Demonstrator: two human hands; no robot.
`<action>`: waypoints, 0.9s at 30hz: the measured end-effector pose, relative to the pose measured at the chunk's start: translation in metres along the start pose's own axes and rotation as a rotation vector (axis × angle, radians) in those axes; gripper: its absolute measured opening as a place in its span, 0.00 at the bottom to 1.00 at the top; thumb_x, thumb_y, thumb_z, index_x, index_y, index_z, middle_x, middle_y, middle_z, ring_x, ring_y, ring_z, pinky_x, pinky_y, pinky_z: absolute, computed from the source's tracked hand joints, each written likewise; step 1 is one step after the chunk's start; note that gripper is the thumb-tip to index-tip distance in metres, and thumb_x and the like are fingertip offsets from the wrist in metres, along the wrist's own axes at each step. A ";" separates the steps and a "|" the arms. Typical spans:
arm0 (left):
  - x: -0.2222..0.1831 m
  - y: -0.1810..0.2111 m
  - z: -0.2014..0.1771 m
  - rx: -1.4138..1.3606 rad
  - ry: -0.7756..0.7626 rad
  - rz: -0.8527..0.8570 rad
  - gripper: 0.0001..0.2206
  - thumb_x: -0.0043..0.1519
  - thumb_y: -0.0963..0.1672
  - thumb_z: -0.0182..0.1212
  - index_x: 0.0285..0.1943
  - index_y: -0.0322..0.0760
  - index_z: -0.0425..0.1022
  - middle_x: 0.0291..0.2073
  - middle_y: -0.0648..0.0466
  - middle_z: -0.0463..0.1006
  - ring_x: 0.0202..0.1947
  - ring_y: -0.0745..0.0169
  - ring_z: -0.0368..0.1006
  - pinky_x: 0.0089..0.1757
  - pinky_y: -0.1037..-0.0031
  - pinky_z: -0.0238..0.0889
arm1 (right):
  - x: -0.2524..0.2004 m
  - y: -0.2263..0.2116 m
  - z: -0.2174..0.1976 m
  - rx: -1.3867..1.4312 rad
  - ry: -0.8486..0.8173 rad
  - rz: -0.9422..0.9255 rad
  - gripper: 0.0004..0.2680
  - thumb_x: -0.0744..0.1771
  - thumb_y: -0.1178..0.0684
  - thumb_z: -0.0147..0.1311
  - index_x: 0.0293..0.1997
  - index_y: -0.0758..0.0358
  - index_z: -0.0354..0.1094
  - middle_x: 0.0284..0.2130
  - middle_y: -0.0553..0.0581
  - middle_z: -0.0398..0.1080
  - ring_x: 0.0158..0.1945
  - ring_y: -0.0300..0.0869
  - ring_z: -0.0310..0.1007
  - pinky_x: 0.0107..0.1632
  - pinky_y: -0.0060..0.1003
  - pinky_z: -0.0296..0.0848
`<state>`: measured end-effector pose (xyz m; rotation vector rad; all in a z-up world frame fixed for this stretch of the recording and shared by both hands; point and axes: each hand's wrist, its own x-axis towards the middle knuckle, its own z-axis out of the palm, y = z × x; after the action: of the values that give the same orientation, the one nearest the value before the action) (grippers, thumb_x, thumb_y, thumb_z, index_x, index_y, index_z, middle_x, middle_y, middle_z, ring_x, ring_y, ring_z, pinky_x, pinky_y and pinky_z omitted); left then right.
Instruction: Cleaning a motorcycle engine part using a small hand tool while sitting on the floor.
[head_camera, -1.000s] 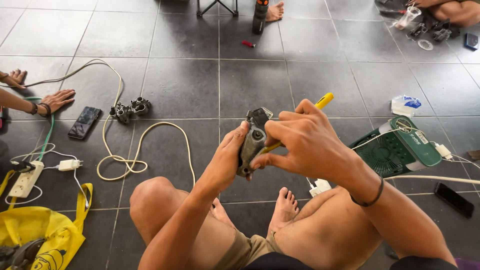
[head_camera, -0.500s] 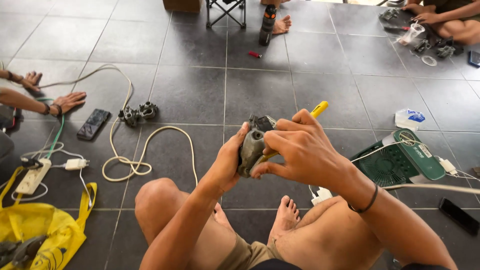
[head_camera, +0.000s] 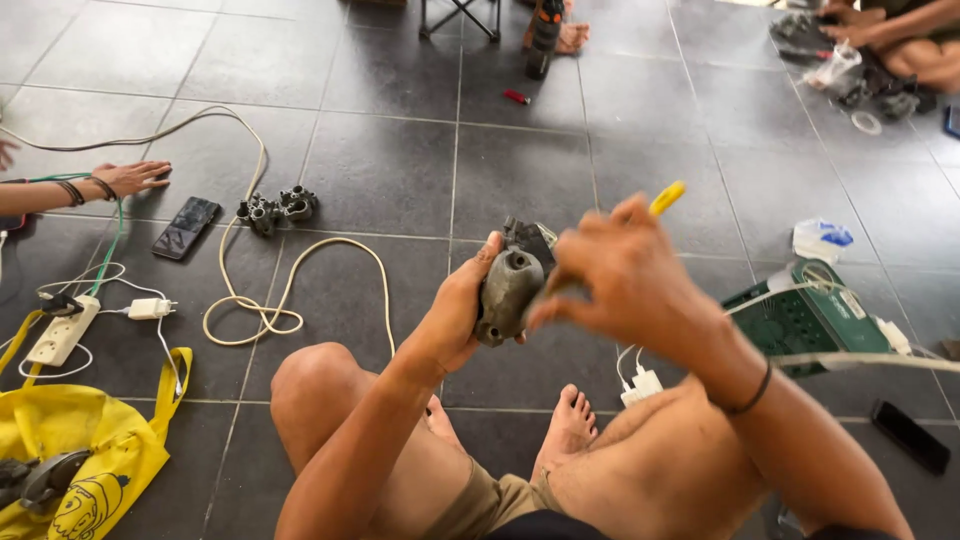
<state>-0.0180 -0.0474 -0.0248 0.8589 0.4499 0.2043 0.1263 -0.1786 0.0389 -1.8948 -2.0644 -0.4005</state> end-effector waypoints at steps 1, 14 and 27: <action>0.001 0.000 -0.001 -0.008 0.028 0.003 0.24 0.67 0.58 0.47 0.49 0.37 0.76 0.34 0.53 0.80 0.33 0.65 0.75 0.35 0.74 0.67 | 0.000 -0.009 0.002 -0.056 -0.025 -0.100 0.20 0.63 0.24 0.53 0.25 0.49 0.64 0.19 0.42 0.63 0.27 0.37 0.59 0.44 0.40 0.53; -0.012 0.014 0.001 -0.098 -0.009 0.001 0.27 0.66 0.58 0.48 0.45 0.29 0.76 0.26 0.45 0.80 0.19 0.56 0.75 0.19 0.67 0.69 | -0.001 0.007 0.005 -0.047 0.060 -0.062 0.21 0.63 0.25 0.51 0.25 0.52 0.64 0.19 0.44 0.64 0.27 0.38 0.61 0.49 0.39 0.53; -0.017 0.018 0.001 -0.060 -0.013 -0.033 0.15 0.64 0.52 0.54 0.38 0.37 0.70 0.22 0.52 0.72 0.18 0.64 0.66 0.20 0.72 0.61 | 0.006 -0.013 0.009 -0.071 0.143 -0.188 0.21 0.64 0.25 0.55 0.23 0.52 0.60 0.17 0.43 0.61 0.25 0.38 0.59 0.42 0.40 0.54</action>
<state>-0.0329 -0.0422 -0.0052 0.7931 0.4431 0.1810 0.1130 -0.1706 0.0328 -1.6608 -2.1643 -0.6431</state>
